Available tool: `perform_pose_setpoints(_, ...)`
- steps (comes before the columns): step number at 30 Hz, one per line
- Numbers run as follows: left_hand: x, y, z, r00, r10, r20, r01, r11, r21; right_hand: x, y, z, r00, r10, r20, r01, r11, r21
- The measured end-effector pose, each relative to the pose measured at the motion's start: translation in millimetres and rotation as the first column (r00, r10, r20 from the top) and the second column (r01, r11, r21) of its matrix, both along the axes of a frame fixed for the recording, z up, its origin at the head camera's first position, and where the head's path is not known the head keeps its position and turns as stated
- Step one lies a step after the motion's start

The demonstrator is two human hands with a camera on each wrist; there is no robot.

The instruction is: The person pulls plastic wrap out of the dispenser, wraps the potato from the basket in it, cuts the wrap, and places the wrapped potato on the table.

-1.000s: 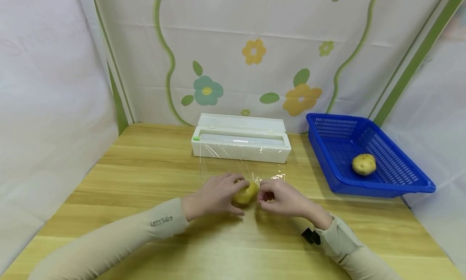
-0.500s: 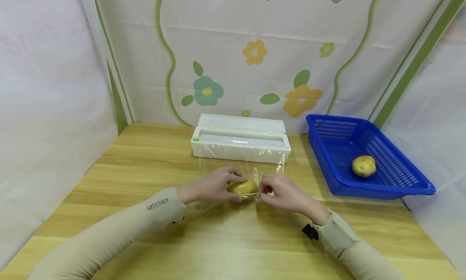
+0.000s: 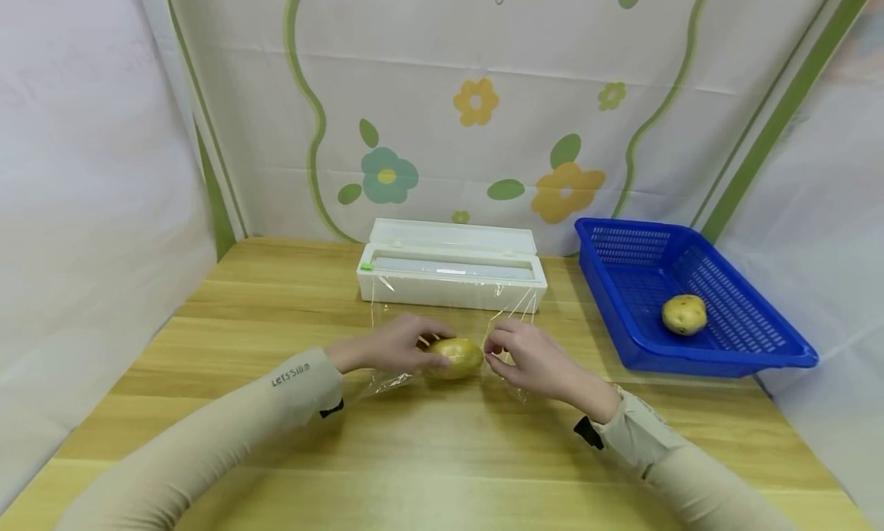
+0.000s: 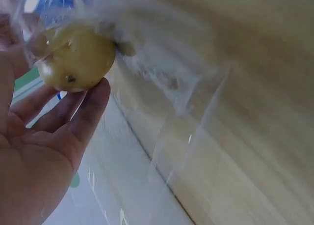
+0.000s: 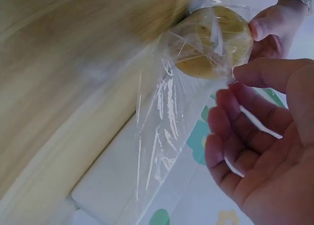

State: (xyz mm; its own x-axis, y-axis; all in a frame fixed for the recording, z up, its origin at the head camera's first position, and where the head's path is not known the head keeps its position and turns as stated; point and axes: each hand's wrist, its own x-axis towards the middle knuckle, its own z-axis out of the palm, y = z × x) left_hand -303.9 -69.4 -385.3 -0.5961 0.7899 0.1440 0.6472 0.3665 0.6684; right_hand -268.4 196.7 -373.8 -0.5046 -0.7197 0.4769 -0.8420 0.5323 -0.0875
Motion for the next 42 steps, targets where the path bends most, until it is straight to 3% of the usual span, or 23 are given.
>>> perform_pose_setpoints(3,-5.4,-2.3,0.5,1.000,-0.007,-0.006,0.007,1.000,-0.015,2.0,0.1,2.7,0.998,0.009,-0.066,-0.013,0.999,-0.053)
perform_pose_setpoints(6,-9.9,-3.8,1.3,1.000,-0.014,0.007,0.014,1.000,-0.017,5.5,-1.7,6.6,0.986,0.075,-0.147,-0.091,0.990,-0.104)
perform_pose_setpoints(11,-14.6,-7.0,1.2,0.997,0.023,0.072,-0.021,0.999,-0.028,8.3,-9.9,3.7,0.928,0.234,-0.289,-0.247,0.969,-0.009)
perform_pose_setpoints(14,-17.4,-8.7,1.1,0.995,0.052,0.089,-0.050,0.998,-0.029,7.9,-15.1,-1.8,0.908,0.250,-0.335,-0.238,0.968,0.078)
perform_pose_setpoints(20,-22.7,-11.2,0.4,0.992,0.063,0.107,-0.064,0.998,0.006,0.8,-21.1,-8.6,0.909,0.186,-0.374,-0.133,0.978,0.162)
perform_pose_setpoints(25,-25.5,-11.2,0.6,0.990,0.071,0.120,-0.073,0.997,0.012,-7.5,-24.7,-11.5,0.903,0.180,-0.391,-0.117,0.977,0.178)
perform_pose_setpoints(33,-29.1,-12.9,0.7,0.989,0.096,0.115,-0.099,0.995,0.013,-19.4,-28.7,-17.8,0.939,0.120,-0.322,-0.080,0.988,0.135)
perform_pose_setpoints(42,-29.5,-13.4,-1.1,0.972,0.144,0.185,-0.149,0.989,0.015,-28.7,-32.2,-20.0,0.991,0.023,-0.135,-0.009,0.994,0.107)
